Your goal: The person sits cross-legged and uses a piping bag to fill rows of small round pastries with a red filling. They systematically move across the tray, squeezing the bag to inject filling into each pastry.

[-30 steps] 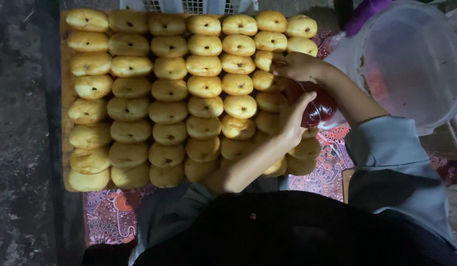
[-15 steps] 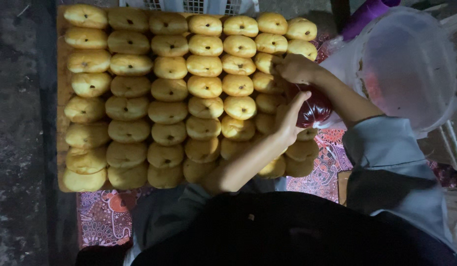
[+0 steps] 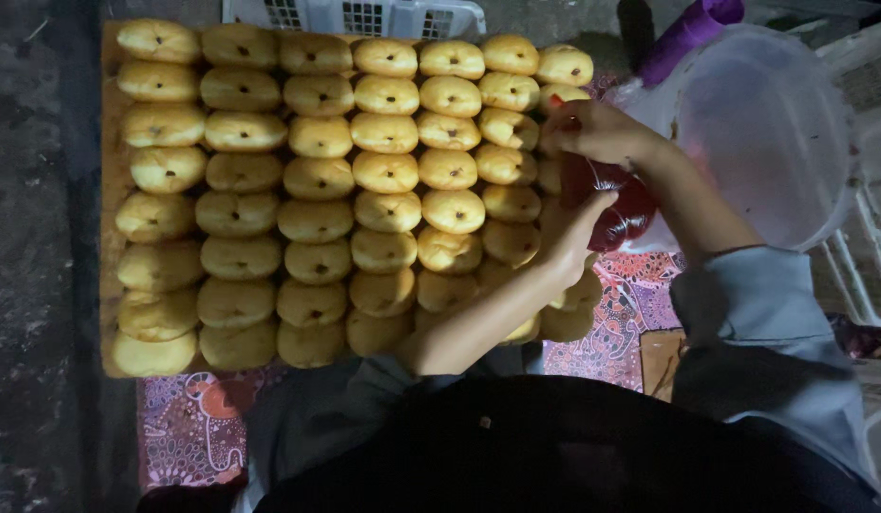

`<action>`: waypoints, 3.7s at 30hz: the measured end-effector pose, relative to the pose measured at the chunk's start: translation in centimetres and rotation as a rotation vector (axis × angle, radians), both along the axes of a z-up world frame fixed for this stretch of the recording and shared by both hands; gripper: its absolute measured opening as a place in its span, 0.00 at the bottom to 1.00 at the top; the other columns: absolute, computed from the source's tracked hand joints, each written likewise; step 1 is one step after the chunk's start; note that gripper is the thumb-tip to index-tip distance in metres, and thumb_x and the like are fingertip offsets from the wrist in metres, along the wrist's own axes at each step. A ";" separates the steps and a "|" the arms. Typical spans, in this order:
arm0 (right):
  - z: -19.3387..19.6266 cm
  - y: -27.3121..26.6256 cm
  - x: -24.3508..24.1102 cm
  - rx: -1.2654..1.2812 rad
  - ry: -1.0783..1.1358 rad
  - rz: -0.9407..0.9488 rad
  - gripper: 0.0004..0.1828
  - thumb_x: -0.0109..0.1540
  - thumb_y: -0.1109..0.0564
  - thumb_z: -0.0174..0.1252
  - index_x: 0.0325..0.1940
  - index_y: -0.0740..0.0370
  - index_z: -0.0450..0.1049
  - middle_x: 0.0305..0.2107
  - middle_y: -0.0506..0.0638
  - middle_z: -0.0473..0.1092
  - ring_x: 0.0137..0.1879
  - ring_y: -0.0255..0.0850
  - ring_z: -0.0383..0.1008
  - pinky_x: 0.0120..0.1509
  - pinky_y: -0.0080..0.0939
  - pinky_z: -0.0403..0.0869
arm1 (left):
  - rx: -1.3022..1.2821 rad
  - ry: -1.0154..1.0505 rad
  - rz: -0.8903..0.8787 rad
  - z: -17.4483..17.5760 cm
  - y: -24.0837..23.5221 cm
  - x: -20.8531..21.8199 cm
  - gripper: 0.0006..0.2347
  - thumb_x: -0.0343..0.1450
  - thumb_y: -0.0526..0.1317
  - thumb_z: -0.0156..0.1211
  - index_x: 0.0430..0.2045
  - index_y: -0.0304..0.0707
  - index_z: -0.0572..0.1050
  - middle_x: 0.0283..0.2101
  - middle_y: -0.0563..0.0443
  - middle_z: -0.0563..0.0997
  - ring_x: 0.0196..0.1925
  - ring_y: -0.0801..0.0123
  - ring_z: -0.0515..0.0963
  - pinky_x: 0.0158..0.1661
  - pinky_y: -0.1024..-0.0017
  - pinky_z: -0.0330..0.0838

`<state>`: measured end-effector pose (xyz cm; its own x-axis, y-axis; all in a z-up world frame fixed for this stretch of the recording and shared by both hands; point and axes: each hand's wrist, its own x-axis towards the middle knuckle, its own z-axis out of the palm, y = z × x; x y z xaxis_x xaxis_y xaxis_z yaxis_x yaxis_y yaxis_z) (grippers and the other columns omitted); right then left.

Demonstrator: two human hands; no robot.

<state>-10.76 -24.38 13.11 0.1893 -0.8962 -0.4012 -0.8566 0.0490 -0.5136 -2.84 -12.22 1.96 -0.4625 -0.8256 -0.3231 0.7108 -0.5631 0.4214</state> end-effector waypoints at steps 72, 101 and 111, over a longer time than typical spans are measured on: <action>-5.7 -12.8 -3.6 -0.154 0.084 0.179 0.30 0.66 0.39 0.56 0.64 0.61 0.73 0.56 0.64 0.73 0.59 0.57 0.74 0.64 0.48 0.69 | -0.051 -0.127 -0.168 -1.7 -12.2 0.0 0.24 0.67 0.52 0.66 0.53 0.39 0.73 0.47 0.49 0.79 0.46 0.67 0.80 0.44 0.61 0.75; -15.4 -18.4 -6.5 -0.218 0.374 -0.007 0.34 0.72 0.39 0.47 0.39 0.76 0.80 0.40 0.78 0.73 0.49 0.70 0.75 0.57 0.61 0.72 | 0.027 -0.208 -0.186 -3.1 -14.9 2.1 0.33 0.61 0.61 0.64 0.61 0.56 0.67 0.59 0.52 0.71 0.56 0.61 0.74 0.49 0.50 0.76; -8.2 -13.8 -3.5 -0.070 0.104 -0.269 0.26 0.68 0.35 0.49 0.53 0.55 0.80 0.46 0.61 0.76 0.48 0.53 0.75 0.54 0.52 0.71 | -0.079 -0.245 -0.231 -7.0 -14.6 -0.5 0.31 0.65 0.58 0.65 0.60 0.41 0.71 0.56 0.47 0.77 0.53 0.63 0.78 0.46 0.62 0.76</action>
